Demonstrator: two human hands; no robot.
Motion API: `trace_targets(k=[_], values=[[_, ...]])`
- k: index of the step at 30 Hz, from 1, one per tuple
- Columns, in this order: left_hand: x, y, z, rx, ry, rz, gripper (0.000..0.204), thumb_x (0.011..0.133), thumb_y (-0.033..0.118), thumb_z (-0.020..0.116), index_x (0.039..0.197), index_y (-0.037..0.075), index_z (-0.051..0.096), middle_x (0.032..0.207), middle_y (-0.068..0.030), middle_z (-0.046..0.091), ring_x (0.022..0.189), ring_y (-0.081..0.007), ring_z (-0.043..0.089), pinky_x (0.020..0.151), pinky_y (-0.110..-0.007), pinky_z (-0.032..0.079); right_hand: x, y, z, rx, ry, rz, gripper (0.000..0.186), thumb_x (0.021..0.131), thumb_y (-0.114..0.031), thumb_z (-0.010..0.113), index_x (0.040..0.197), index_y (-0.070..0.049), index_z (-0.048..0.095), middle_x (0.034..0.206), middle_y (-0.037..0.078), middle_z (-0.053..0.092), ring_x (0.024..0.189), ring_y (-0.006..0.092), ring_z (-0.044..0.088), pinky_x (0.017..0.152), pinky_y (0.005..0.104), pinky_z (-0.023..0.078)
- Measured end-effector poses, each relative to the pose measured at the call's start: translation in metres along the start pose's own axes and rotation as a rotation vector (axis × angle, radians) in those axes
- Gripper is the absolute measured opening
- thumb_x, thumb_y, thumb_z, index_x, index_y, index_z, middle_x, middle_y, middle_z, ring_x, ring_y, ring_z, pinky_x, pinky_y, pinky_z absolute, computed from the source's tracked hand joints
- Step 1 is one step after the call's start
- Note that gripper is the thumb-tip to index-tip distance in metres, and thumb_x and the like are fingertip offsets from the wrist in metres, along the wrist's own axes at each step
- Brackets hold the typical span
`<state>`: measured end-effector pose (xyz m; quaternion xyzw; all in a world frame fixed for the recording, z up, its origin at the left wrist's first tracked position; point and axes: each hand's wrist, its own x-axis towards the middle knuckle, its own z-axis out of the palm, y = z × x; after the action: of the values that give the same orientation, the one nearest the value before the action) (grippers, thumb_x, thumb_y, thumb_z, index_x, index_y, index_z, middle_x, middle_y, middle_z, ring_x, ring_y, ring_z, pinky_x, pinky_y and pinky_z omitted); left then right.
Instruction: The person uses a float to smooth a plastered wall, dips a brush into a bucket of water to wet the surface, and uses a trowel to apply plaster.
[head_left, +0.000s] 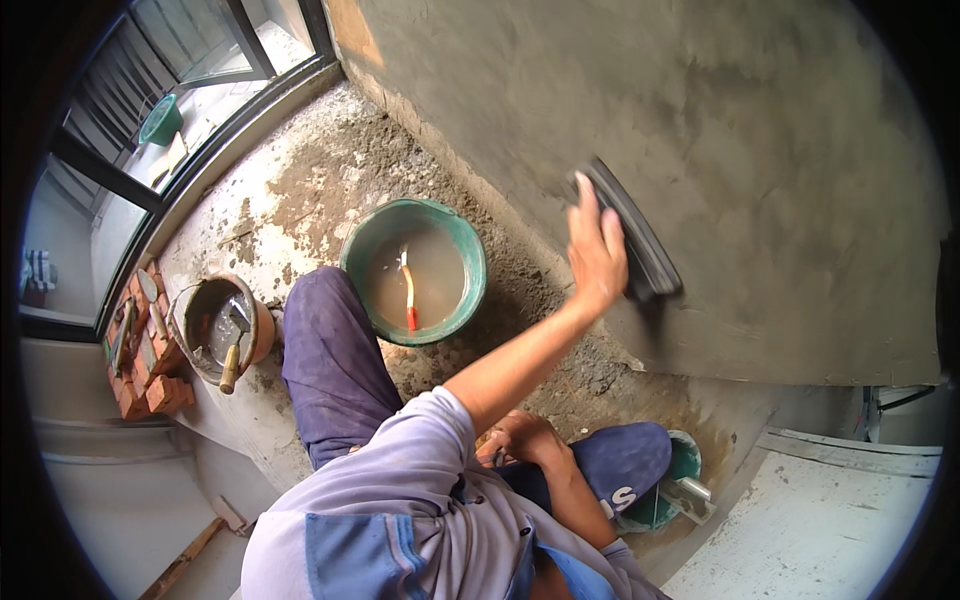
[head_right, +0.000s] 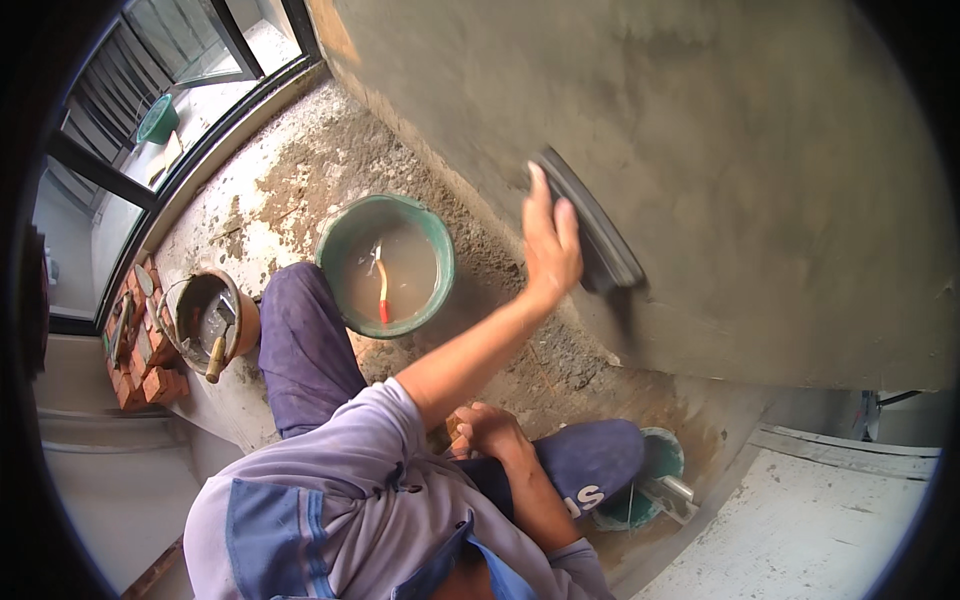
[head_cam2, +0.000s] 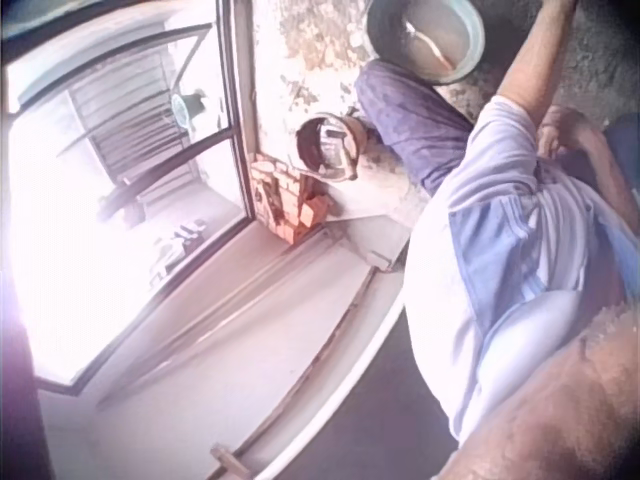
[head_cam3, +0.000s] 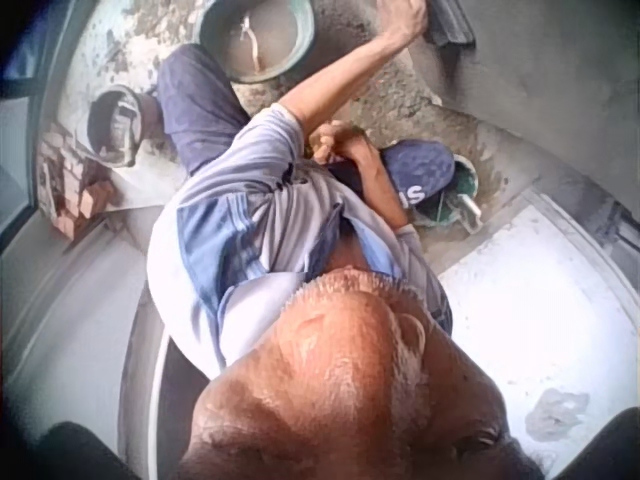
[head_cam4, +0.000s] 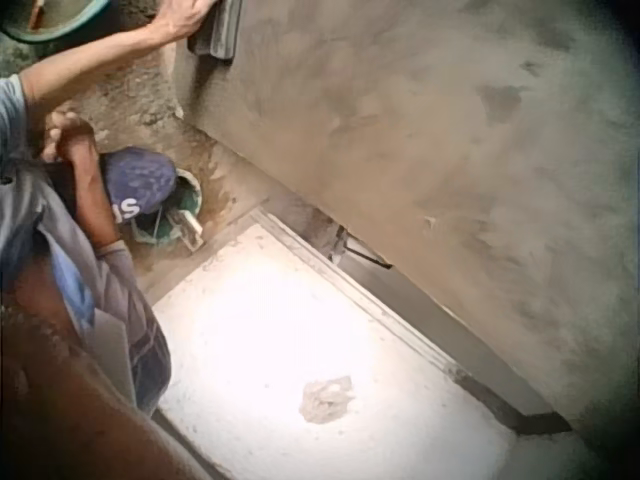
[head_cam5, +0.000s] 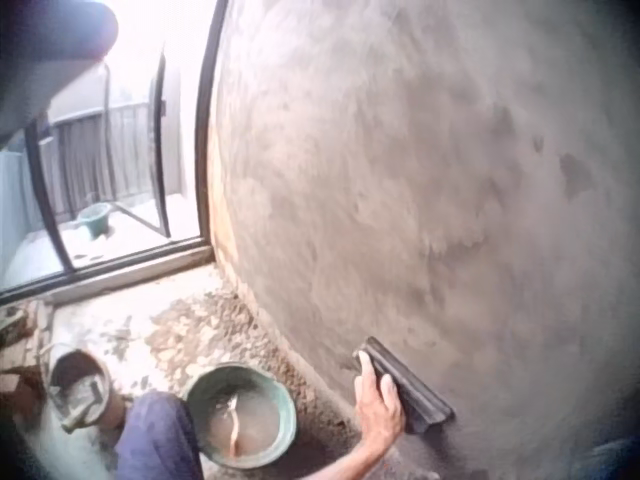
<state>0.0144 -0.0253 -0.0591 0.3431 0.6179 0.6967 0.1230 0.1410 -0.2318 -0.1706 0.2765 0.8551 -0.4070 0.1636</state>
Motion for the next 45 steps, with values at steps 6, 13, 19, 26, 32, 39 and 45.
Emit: trace_targets(k=[6,13,19,26,32,39,45], values=[[0.208,-0.063,-0.076,-0.059,0.287,0.009,0.056,0.101,0.026,0.048,0.153,0.008,0.038,0.126,-0.0236,0.062,0.116,-0.04,0.06,0.101,-0.046,0.046,-0.012,-0.028,-0.018,0.005,0.002,0.086,0.045,0.092,-0.023,0.057,0.135,-0.01,0.057,0.11,0.023,0.067,0.102,0.0411,0.065,0.089,0.0501,0.052],[-0.001,0.02,0.0,-0.021,-0.057,0.274,0.07,0.096,0.014,0.057,0.158,0.008,0.026,0.107,-0.0261,0.055,0.095,-0.0391,0.06,0.087,-0.045,0.051,-0.007,0.019,0.023,0.354,-0.11,0.113,0.034,0.093,-0.026,0.055,0.12,-0.01,0.068,0.104,0.016,0.07,0.1,0.0385,0.066,0.087,0.0485,0.053],[0.143,-0.01,-0.037,-0.086,0.131,-0.149,0.055,0.101,0.021,0.047,0.151,-0.002,0.038,0.129,-0.0273,0.057,0.117,-0.0378,0.058,0.104,-0.04,0.044,-0.032,-0.016,-0.033,-0.063,0.0,0.204,0.041,0.095,-0.028,0.054,0.132,-0.012,0.062,0.113,0.02,0.067,0.107,0.0391,0.064,0.093,0.0482,0.051],[0.103,-0.034,-0.048,-0.172,-0.107,-0.229,0.058,0.104,0.017,0.042,0.157,0.0,0.024,0.098,-0.0204,0.057,0.095,-0.0301,0.06,0.095,-0.044,0.049,-0.025,-0.034,-0.03,0.091,0.003,0.052,0.047,0.088,-0.024,0.062,0.134,-0.015,0.06,0.11,0.018,0.067,0.103,0.0394,0.065,0.088,0.0459,0.053],[-0.017,-0.047,0.012,0.031,0.01,-0.133,0.064,0.104,0.023,0.042,0.159,0.0,0.017,0.13,-0.0274,0.052,0.116,-0.0381,0.054,0.105,-0.046,0.042,-0.022,-0.017,-0.017,0.058,-0.061,-0.05,0.041,0.087,-0.018,0.062,0.126,-0.009,0.061,0.101,0.025,0.069,0.098,0.0429,0.066,0.081,0.0494,0.053],[0.101,-0.127,-0.05,-0.204,0.073,-0.34,0.06,0.105,0.019,0.039,0.155,-0.006,0.02,0.157,-0.0287,0.031,0.144,-0.0374,0.037,0.119,-0.037,0.031,-0.034,-0.043,-0.024,0.049,-0.087,0.152,0.043,0.094,-0.023,0.058,0.134,-0.008,0.059,0.116,0.023,0.066,0.108,0.0406,0.063,0.091,0.0469,0.051],[-0.072,-0.028,0.017,-0.042,-0.219,-0.37,0.071,0.104,0.028,0.04,0.161,0.006,0.005,0.145,-0.0329,0.04,0.12,-0.0417,0.051,0.112,-0.046,0.036,-0.01,0.003,0.004,0.184,-0.283,0.058,0.04,0.094,-0.024,0.055,0.131,-0.009,0.062,0.109,0.018,0.068,0.105,0.0351,0.065,0.089,0.0442,0.052]])
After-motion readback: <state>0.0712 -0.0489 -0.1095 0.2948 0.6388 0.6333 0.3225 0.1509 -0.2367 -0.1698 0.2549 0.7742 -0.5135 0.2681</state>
